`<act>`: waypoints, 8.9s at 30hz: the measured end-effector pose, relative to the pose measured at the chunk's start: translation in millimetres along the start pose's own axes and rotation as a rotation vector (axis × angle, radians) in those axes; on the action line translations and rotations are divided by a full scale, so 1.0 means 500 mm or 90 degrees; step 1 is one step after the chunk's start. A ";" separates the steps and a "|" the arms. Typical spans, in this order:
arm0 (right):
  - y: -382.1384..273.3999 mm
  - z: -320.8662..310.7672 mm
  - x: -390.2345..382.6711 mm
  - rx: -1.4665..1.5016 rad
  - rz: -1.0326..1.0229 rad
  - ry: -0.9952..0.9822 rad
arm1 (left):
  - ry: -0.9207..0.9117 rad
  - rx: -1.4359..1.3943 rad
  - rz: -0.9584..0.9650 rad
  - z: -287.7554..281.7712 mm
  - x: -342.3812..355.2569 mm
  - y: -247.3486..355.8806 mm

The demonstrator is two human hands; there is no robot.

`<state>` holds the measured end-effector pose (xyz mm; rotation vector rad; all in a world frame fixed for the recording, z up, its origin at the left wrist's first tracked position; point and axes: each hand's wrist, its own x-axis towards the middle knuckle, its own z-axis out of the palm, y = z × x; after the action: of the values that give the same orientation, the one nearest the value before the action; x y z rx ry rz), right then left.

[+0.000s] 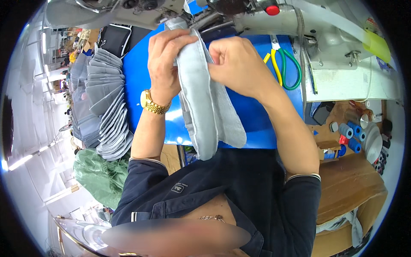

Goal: Sewing and assembling a grey leather bag using an industrial sewing machine.

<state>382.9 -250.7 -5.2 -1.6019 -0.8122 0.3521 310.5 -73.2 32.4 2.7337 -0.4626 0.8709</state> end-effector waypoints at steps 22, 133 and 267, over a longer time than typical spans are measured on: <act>0.005 0.045 -0.152 0.341 0.121 -0.094 | -0.075 -0.079 -0.116 -0.061 -0.106 0.169; 0.011 0.041 -0.115 0.191 0.068 0.023 | -0.028 0.034 0.024 -0.049 -0.091 0.109; 0.019 0.048 -0.069 0.242 0.082 0.051 | 0.024 -0.856 -0.835 -0.008 -0.060 0.093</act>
<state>346.1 -256.1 -26.9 -1.3048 -0.5428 0.4991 268.1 -108.0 23.7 1.2268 0.5680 0.0724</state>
